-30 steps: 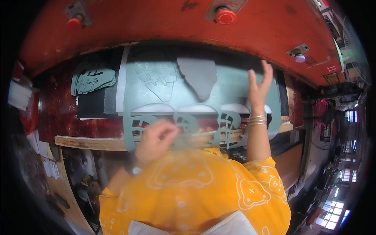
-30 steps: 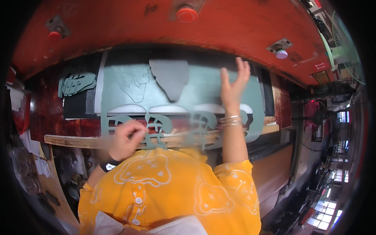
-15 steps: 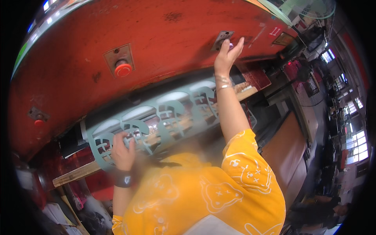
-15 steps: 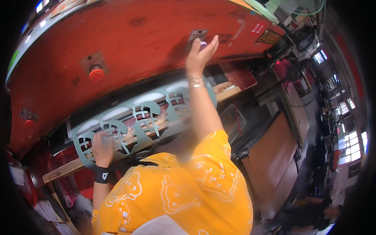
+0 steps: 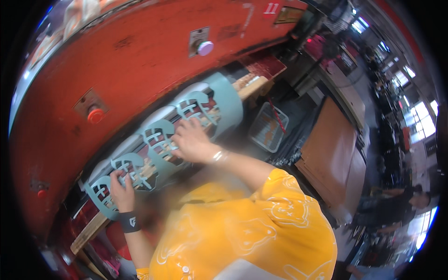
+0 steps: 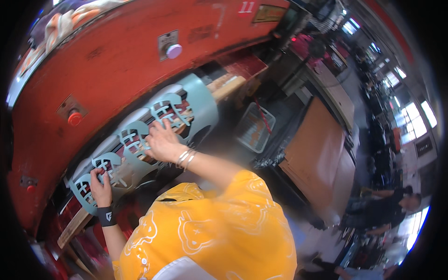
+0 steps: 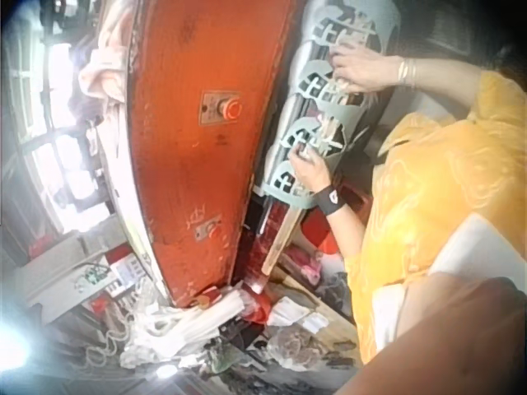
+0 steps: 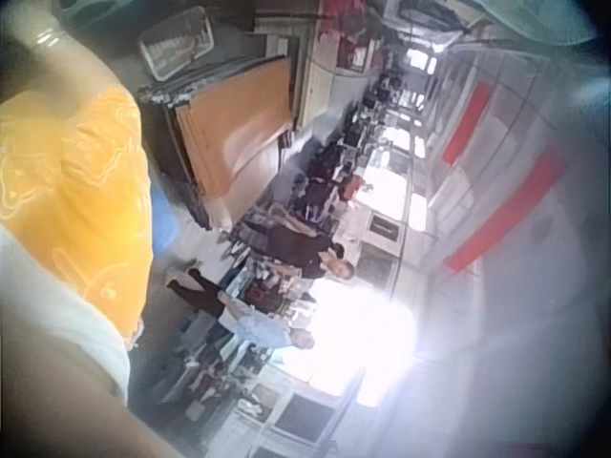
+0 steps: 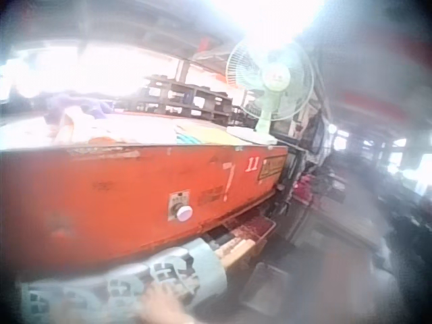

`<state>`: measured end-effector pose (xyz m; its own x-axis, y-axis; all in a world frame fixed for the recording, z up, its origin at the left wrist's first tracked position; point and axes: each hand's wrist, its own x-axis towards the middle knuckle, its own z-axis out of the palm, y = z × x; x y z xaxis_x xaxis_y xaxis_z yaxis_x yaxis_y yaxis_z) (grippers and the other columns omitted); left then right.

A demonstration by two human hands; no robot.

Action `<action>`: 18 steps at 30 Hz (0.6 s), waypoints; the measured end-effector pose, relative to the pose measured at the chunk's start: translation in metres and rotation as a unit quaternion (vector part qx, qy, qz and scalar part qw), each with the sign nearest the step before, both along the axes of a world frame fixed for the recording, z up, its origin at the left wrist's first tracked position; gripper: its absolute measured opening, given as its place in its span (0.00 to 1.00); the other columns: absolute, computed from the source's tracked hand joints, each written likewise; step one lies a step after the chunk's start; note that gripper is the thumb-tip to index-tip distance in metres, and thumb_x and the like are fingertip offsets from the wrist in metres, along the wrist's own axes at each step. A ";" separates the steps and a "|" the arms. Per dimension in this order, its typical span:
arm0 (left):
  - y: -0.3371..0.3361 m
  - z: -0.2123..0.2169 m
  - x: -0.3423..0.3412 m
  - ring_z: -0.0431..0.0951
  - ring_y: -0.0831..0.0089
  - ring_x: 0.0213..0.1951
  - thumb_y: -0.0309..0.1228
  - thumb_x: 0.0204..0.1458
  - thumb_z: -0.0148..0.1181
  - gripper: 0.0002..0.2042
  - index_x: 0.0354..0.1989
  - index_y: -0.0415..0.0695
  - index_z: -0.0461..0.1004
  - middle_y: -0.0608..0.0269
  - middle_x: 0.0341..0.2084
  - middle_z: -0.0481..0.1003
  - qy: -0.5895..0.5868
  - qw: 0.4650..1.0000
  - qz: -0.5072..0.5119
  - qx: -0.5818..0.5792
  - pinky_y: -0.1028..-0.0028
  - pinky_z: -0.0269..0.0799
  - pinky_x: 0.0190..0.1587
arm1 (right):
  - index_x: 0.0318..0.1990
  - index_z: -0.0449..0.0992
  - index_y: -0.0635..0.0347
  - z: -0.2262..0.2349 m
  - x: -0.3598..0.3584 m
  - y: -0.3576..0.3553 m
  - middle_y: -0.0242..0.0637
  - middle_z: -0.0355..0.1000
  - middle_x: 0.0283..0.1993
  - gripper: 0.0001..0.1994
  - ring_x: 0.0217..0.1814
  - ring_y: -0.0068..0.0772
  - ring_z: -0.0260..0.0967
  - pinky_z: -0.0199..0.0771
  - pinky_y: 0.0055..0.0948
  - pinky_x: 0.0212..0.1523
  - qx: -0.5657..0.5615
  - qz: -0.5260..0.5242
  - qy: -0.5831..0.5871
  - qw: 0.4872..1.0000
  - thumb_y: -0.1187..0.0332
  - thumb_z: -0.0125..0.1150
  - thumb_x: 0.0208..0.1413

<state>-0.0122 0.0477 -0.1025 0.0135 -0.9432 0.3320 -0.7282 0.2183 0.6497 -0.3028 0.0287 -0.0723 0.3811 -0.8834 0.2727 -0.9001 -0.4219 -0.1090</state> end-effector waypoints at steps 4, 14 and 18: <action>0.000 -0.007 0.006 0.75 0.56 0.38 0.30 0.53 0.56 0.10 0.41 0.40 0.68 0.52 0.33 0.74 0.006 1.000 -0.004 0.014 0.65 0.67 0.42 | 0.44 0.76 0.62 -0.001 0.006 0.003 0.44 0.68 0.49 0.27 0.65 0.44 0.52 0.38 0.55 0.65 0.030 -0.030 0.033 0.999 0.45 0.58 0.49; 0.003 0.011 0.001 0.74 0.60 0.40 0.27 0.52 0.55 0.10 0.41 0.38 0.67 0.52 0.35 0.72 0.011 0.998 -0.062 0.003 0.67 0.67 0.46 | 0.36 0.80 0.62 0.044 0.005 0.003 0.43 0.73 0.44 0.27 0.56 0.44 0.61 0.51 0.49 0.62 0.137 -0.036 0.119 0.983 0.42 0.58 0.45; 0.031 0.052 -0.002 0.74 0.51 0.38 0.29 0.49 0.58 0.11 0.40 0.40 0.68 0.48 0.34 0.73 -0.007 0.996 -0.060 0.072 0.62 0.69 0.42 | 0.38 0.79 0.59 0.101 -0.002 -0.034 0.50 0.75 0.39 0.20 0.53 0.53 0.66 0.64 0.46 0.54 0.342 -0.079 -0.033 0.936 0.50 0.59 0.48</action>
